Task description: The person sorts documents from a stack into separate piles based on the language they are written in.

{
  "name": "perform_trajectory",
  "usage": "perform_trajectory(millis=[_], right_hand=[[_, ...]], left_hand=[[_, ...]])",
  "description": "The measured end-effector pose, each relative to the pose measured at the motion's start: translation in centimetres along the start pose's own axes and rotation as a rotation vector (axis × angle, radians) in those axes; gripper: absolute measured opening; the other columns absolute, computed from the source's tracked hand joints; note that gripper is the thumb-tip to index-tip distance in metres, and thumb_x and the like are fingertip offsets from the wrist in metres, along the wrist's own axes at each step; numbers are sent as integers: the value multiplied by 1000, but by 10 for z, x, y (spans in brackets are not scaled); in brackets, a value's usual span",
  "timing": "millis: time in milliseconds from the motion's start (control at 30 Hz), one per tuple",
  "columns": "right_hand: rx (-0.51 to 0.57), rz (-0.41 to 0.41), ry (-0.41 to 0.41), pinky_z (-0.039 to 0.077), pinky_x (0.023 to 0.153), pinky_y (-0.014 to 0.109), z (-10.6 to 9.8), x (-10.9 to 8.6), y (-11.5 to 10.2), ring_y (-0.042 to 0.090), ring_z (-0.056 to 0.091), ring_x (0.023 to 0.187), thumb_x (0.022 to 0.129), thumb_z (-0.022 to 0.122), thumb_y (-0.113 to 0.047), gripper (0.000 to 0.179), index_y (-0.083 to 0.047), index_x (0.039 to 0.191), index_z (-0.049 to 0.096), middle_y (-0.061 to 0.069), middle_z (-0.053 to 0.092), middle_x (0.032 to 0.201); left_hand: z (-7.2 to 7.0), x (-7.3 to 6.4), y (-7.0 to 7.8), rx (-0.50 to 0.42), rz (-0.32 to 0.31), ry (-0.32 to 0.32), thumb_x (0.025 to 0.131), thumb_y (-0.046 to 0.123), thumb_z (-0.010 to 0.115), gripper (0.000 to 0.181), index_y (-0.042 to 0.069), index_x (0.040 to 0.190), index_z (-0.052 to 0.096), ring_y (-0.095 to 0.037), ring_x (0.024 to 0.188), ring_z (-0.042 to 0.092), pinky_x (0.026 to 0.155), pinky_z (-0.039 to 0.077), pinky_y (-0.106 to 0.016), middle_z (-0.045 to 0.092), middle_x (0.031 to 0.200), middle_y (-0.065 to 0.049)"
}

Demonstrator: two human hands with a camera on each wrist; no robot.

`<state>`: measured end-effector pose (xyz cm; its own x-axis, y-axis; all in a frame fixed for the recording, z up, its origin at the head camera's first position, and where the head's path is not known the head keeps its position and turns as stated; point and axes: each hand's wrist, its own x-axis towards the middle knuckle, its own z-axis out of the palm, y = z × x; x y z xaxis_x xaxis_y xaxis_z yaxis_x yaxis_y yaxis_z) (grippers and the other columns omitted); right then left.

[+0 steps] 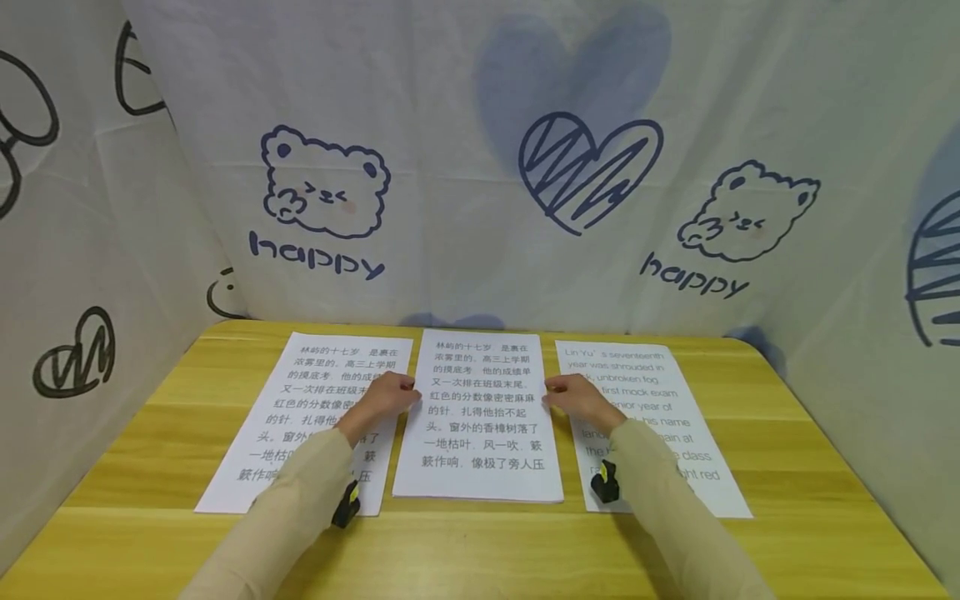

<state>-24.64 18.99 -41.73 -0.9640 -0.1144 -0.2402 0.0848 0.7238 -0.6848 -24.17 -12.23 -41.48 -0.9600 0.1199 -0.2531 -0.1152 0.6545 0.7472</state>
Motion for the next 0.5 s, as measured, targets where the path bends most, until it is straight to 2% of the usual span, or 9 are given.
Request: perform_trajectory(millis=[100, 200, 300, 367, 433, 500], right_hand=[[1, 10, 4, 37, 104, 46, 0, 0, 0, 32, 51, 117, 92, 58, -16, 50, 6, 136, 50, 22, 52, 134], [14, 27, 7, 37, 104, 46, 0, -1, -1, 31, 51, 115, 92, 59, -17, 50, 5, 137, 49, 21, 52, 133], [30, 39, 13, 38, 103, 47, 0, -3, -2, 31, 51, 116, 93, 59, -16, 50, 4, 137, 49, 21, 53, 133], [49, 45, 18, 38, 103, 46, 0, -3, -2, 31, 52, 115, 93, 59, -16, 49, 3, 137, 49, 21, 53, 132], [69, 52, 17, 41, 100, 45, 0, -4, -2, 30, 54, 112, 94, 59, -17, 48, 2, 138, 49, 21, 54, 131], [102, 56, 15, 45, 95, 42, -1, -4, -1, 27, 56, 107, 95, 58, -16, 47, 0, 138, 50, 19, 55, 129]], left_hand=[[1, 0, 2, 11, 12, 1, 93, 12, 55, 16, -2, 90, 61, -16, 68, 48, 63, 42, -26, 52, 76, -7], [2, 0, 3, 36, 40, 4, 93, 12, 55, 22, 5, 73, 52, -14, 61, 43, 57, 38, -23, 46, 68, -4], [4, 1, 3, 53, 61, 8, 93, 11, 56, 20, 5, 74, 52, -14, 61, 44, 56, 38, -23, 47, 68, -4], [5, 2, 2, 58, 65, 13, 93, 11, 55, 19, 0, 78, 54, -14, 59, 44, 54, 38, -22, 48, 69, -6], [6, 3, 2, 57, 60, 30, 93, 10, 55, 16, -5, 93, 62, -14, 59, 45, 53, 39, -22, 53, 75, -10], [7, 3, 2, 64, 63, 54, 92, 7, 55, 26, -9, 110, 62, -14, 59, 45, 53, 39, -21, 61, 90, -16]])
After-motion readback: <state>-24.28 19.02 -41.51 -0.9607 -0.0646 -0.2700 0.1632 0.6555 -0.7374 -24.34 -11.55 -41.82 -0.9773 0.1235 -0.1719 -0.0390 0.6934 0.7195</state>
